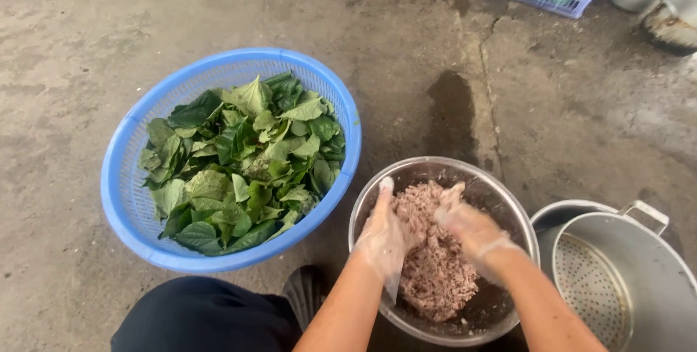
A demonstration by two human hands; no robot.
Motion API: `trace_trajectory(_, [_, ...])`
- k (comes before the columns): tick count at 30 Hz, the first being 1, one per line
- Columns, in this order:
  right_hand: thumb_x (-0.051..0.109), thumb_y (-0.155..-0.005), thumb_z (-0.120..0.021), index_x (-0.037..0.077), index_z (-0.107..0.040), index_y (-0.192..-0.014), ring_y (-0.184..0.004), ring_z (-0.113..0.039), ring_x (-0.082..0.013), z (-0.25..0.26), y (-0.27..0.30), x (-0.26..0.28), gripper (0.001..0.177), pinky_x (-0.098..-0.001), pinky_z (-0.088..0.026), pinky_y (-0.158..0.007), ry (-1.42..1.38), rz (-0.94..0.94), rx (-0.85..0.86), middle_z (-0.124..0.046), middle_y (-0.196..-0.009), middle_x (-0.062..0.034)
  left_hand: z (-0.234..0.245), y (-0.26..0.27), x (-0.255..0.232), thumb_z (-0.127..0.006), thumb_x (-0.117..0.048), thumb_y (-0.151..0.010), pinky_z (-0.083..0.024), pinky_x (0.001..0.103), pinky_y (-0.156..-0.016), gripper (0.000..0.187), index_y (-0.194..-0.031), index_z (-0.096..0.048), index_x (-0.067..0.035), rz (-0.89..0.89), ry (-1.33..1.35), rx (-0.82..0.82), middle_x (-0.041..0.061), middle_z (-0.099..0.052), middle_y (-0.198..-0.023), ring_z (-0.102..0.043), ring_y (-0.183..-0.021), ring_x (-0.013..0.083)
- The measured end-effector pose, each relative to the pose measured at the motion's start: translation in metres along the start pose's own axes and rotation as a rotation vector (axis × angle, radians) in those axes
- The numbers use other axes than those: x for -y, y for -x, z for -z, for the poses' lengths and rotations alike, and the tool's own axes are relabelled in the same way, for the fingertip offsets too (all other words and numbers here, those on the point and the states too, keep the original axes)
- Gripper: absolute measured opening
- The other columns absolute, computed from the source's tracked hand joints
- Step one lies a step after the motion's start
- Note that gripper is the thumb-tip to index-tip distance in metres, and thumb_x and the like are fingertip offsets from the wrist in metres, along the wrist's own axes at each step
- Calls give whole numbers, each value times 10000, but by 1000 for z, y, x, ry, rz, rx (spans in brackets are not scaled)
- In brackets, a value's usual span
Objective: The person kneads and mixes ground meat in a metal bowl using gloved hands. A blue basket of green leaves and a metal steamer are nearby on the concrete floor.
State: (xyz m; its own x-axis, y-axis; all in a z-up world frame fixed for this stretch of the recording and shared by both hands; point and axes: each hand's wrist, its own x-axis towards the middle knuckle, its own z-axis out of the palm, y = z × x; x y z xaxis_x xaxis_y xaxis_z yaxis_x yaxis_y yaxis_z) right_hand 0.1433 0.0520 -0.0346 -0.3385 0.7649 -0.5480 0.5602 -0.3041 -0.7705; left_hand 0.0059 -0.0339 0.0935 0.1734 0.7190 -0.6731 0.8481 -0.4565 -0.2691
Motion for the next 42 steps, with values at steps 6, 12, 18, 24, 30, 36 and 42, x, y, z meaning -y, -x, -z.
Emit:
trace_trajectory(6, [620,-877,-40,447,-126,-1461,-1450,-56,-144,7,45,19,614,-376,-14,-1203,1099,-55,411,-128,-1551,127,-34,-63,-12,-303,-772,-833,30,505,-1157,935,-1496,-135,-135,410,2890,-52,128,-168,-1545,-126,-1421,316])
trace_trajectory(12, [704,-837,-338,272,-342,-1414,-1302,-421,-320,20,80,57,720,-499,-304,-1110,570,-137,91,-498,-1359,-133,-14,1,-34,-472,-675,-786,-280,443,-1125,870,-1410,-280,-100,559,2045,-339,118,-402,-1424,-360,-1339,276])
trace_trajectory(18, [622,-873,-16,216,-225,-1465,-1341,-388,-313,47,-6,-40,748,-429,-316,-1140,968,-115,105,-316,-1508,-45,-54,-45,-54,-416,-709,-837,-279,572,-1069,966,-1439,-140,-5,742,2359,-16,261,-358,-1414,-365,-1315,409])
trace_trajectory(24, [720,-802,-27,72,-38,-1491,-1427,-87,-337,25,24,-1,947,-444,-119,-1177,762,-345,221,128,-1560,-137,-26,-57,-58,-235,-770,-852,-157,494,-1144,938,-1487,-29,-112,665,2170,284,115,-148,-1537,-196,-1401,332])
trace_trajectory(30, [705,-840,-158,296,-36,-1475,-1424,-35,-333,14,39,25,766,-584,-141,-1156,131,-597,174,44,-1553,-71,-29,-70,-65,-337,-744,-871,-183,458,-1174,948,-1478,-31,-83,806,2167,338,158,-143,-1534,-204,-1396,380])
trace_trajectory(36, [774,-768,-275,151,-23,-1476,-1442,-28,-290,19,53,23,976,-483,-87,-1192,-183,-681,37,10,-1552,-121,-56,-78,-66,-219,-878,-662,-325,531,-1079,1077,-1424,-348,-128,387,2717,350,194,-373,-1465,-359,-1353,370])
trace_trajectory(42, [759,-861,-89,20,-57,-1446,-1419,-113,-309,42,95,72,942,-496,-86,-1177,-470,-535,28,-110,-1514,-205,-50,-61,-55,-76,-829,-756,-338,512,-1037,1090,-1358,-483,-17,-185,3313,321,261,-460,-1385,-425,-1282,385])
